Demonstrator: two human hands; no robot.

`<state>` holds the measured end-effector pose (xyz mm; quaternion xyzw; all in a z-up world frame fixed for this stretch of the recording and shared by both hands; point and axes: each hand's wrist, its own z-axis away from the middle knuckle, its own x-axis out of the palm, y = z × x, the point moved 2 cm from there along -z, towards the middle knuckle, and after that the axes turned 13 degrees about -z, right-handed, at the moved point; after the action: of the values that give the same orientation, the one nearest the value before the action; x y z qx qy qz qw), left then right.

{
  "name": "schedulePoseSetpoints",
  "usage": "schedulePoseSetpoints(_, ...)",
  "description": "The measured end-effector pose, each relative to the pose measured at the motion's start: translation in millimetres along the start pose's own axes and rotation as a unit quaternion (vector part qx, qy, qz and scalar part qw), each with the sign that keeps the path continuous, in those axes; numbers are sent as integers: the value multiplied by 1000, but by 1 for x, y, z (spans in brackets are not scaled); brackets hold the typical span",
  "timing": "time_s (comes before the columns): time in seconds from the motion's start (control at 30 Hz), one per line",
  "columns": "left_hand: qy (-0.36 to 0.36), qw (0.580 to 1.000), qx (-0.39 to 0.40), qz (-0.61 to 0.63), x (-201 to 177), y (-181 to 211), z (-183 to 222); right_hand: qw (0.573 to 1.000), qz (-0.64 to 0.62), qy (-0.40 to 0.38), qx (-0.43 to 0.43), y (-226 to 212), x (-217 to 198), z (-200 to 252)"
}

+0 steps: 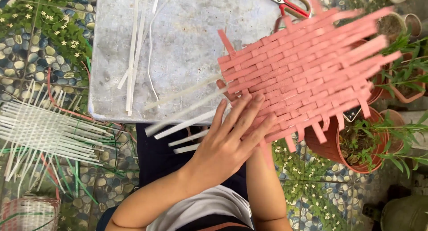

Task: Weaving red and white plastic strips together on a table to create a patterned mat.

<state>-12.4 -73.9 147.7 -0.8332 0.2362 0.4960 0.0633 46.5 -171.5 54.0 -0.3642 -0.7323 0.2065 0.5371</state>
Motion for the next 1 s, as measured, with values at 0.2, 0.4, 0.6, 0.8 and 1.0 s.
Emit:
schedulePoseSetpoints(0.2,-48,999,25,8,5,-5,31,1000,23,-16,13,5,-6,-6)
schedulePoseSetpoints(0.4,13,992,-121,30,14,-48,52,998,45,-26,31,28,-24,-6)
schedulePoseSetpoints(0.6,57,977,-207,19,-4,-87,57,996,61,-51,49,126,-148,13)
schedulePoseSetpoints(0.8,93,955,-281,6,-22,-113,75,992,74,-79,64,143,-159,-5)
schedulePoseSetpoints(1.0,110,939,-325,-19,-32,-126,101,987,85,-104,84,151,-158,-17)
